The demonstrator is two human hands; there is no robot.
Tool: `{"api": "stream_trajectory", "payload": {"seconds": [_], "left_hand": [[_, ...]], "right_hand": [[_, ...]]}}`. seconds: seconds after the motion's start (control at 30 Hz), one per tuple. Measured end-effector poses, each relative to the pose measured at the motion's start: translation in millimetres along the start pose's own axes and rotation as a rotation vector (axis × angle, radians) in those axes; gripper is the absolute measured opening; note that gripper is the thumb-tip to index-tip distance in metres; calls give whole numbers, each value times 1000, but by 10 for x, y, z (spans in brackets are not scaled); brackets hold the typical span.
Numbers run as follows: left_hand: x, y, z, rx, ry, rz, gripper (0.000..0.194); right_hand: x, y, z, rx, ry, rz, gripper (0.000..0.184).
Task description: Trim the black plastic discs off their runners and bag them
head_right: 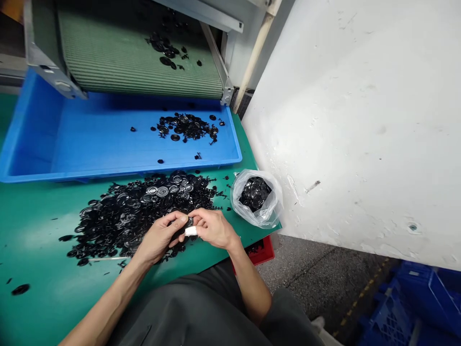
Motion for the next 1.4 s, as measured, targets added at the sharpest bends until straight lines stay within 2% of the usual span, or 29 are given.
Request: {"api": "stream_trajectory", "payload": {"seconds": [0.17,0.27,0.37,0.43,0.57,0.7,0.77,0.9,0.97,1.07,1.2,1.3,1.4], "left_hand": [[-58,-75,-47,72,18,114,36],[-74,-110,-68,91,-1,110,36],[-56,-116,-69,78,-5,88,36],[-26,-115,-54,73,-5,82,36],[9,-108,2,89,-45,41,32],[-38,-85,31,65,-127,-63,32],[-57,-103,17,65,-141,-56,38],[-53,-191,-40,103,-139,31,38],[-42,-213,-61,106,-141,65,37],[-23,-194,-71,94,-134,70,36],[8,-148,-63,55,-84,-76,35],[41,-145,-52,-48,-31,-317,34],[65,-159,-31,-155,-37,-471,34]], "right_hand": [[85,59,-37,-99,11,-189,23],[153,91,-60,-190,-75,-256,25],[187,66,-50,-209,-175,-239,20],[186,-4,-2,-161,-179,-167,18],[78,-201,213,-83,-107,-78,29],[-194,-304,564,-210,-275,-353,42],[-251,-337,756,-234,-291,-449,45],[-200,-368,1035,-174,-176,-576,45],[-160,-345,1072,-158,-147,-643,46],[-136,-303,1013,-172,-175,-694,50],[-204,-311,837,-193,-314,-547,51],[-279,-404,710,-59,-415,-287,43],[-236,-462,581,99,-391,66,29]]}}
Point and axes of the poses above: each hand's wrist, its own z-axis towards the middle knuckle, its own x-axis out of the palm, y = z × x, the point moved 5 cm from there along z, towards the middle knuckle, and after that the axes turned 9 degrees about -y, right-handed, at the moved point
